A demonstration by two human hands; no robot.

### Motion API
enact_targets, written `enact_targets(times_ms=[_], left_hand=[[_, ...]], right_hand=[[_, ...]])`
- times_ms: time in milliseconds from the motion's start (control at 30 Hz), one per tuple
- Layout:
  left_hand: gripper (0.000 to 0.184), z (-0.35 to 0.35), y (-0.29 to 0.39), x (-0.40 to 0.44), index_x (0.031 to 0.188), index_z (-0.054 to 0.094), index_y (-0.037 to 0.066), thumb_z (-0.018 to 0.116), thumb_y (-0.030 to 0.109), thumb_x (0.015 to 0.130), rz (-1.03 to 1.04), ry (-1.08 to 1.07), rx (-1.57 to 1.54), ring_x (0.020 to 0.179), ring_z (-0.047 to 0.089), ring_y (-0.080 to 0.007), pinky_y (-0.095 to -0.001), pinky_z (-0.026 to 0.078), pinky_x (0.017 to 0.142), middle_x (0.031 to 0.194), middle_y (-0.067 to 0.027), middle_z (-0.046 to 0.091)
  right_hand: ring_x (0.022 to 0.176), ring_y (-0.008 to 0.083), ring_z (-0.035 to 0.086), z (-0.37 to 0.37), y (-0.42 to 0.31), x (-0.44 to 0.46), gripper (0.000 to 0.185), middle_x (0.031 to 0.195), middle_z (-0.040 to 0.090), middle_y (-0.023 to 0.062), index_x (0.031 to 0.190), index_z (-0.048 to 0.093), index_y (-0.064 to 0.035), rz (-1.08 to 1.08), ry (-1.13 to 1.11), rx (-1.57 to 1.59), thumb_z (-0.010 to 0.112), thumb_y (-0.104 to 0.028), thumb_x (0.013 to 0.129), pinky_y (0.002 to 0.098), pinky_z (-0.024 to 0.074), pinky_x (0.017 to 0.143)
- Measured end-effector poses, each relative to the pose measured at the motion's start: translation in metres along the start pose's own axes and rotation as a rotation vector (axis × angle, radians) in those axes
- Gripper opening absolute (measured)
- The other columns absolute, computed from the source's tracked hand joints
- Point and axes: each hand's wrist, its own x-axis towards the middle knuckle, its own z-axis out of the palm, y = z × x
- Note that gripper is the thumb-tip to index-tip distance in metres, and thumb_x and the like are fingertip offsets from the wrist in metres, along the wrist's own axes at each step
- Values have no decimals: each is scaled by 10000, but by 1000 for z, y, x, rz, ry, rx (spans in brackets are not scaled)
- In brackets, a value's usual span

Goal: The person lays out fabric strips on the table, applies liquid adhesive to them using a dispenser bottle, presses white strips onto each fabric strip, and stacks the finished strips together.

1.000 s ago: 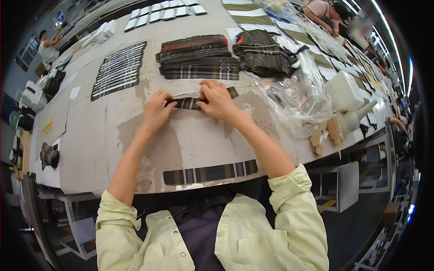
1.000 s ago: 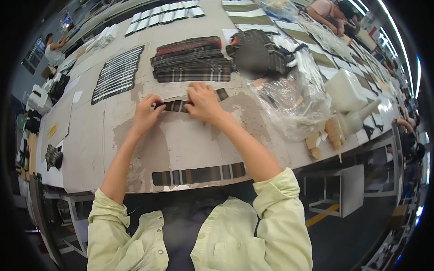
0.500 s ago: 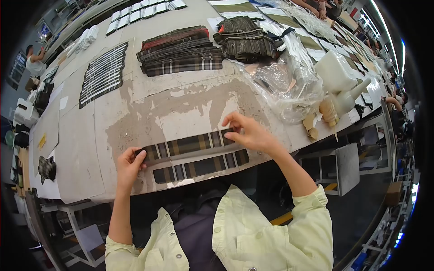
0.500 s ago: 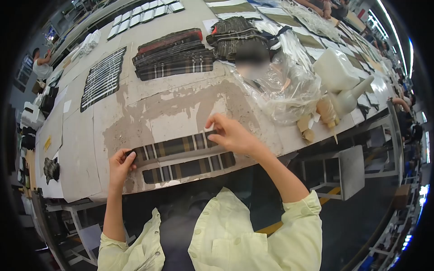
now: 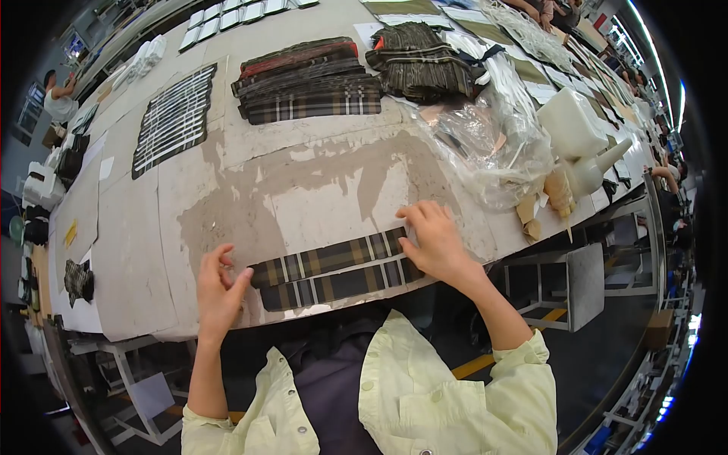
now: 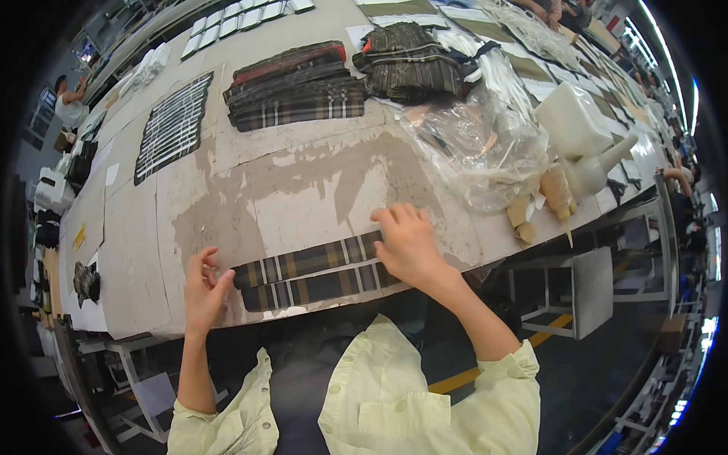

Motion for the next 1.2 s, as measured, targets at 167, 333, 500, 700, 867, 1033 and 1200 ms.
enact_targets(times_ms=[167,333,500,700,867,1033,1200], left_hand=[[167,-21,-44,20,986,675,-11,694,-12,820,-36,157,-43,735,559,-103,-238,456,656,856,-40,612],[114,0,-26,81,955,713,-13,687,28,852,127,55,-33,699,625,-127,-251,486,651,824,-83,663],[121,48,13,135,978,697,-10,663,66,890,107,-47,-176,654,608,-120,-255,473,600,794,-71,661],[115,61,0,170,986,681,5,631,81,916,404,18,56,808,623,-208,-310,489,713,928,-114,664],[159,71,-3,190,1036,672,27,637,59,883,564,165,198,1062,583,-296,-380,472,881,1159,-126,623],[280,72,12,220,1141,617,47,621,46,862,873,267,480,1212,508,-315,-436,393,1014,1272,-116,556],[401,69,25,224,1233,581,54,675,137,852,844,74,349,1207,520,-326,-436,414,999,1299,-138,558]], right_hand=[[912,254,571,-23,36,11,282,993,589,99,1033,586,-16,229,69,310,717,-72,788,359,461,775],[630,268,569,-4,43,93,254,697,618,129,813,631,18,240,62,176,643,-212,921,360,459,605],[980,314,543,82,30,215,165,1000,576,140,856,630,-6,-309,214,-94,612,-169,867,438,419,809],[1065,306,500,122,2,249,234,1103,563,109,1036,614,-31,-168,154,-251,645,-171,852,444,392,847],[1069,304,500,117,-3,207,262,1147,561,124,1033,665,-26,-350,180,-78,613,-84,783,442,381,868],[1116,298,504,105,-4,196,293,1176,575,110,1092,684,-81,-339,131,-20,616,-68,808,438,380,917],[1109,286,518,95,0,184,288,1145,597,88,1121,678,-92,-375,69,4,612,-62,842,433,394,922]])
